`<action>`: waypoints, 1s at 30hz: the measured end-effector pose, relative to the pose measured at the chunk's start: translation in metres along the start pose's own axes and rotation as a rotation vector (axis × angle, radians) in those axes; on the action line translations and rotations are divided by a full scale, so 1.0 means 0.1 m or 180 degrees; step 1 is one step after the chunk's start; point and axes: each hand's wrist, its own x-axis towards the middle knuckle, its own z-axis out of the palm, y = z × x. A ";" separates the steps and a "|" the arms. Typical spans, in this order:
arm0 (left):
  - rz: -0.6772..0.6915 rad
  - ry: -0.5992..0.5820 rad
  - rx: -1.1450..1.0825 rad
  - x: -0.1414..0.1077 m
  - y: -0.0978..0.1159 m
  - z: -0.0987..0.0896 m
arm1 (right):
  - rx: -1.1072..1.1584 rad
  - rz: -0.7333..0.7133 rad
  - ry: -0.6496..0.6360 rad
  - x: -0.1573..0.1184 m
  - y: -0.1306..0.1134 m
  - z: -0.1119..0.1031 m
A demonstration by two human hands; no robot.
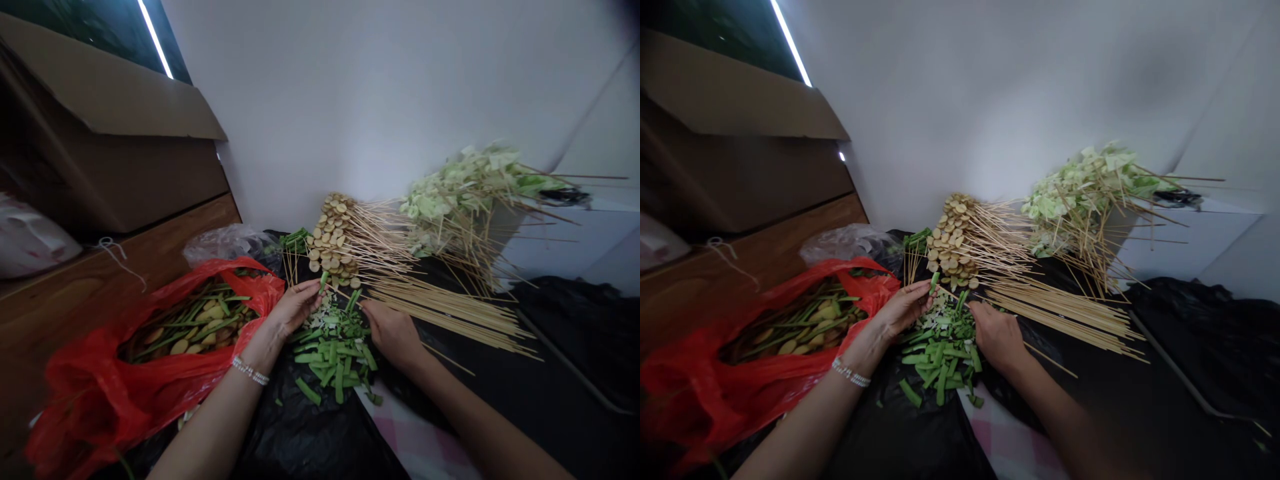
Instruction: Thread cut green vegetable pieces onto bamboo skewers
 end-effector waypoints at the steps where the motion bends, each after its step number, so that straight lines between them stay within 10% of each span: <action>1: 0.0007 0.0009 -0.0008 0.00 0.00 0.00 | -0.0008 0.0009 -0.0025 0.00 0.00 0.00; 30: 0.0157 0.0142 0.0079 0.02 -0.01 0.00 | -0.0133 0.0056 -0.0148 0.00 -0.02 -0.01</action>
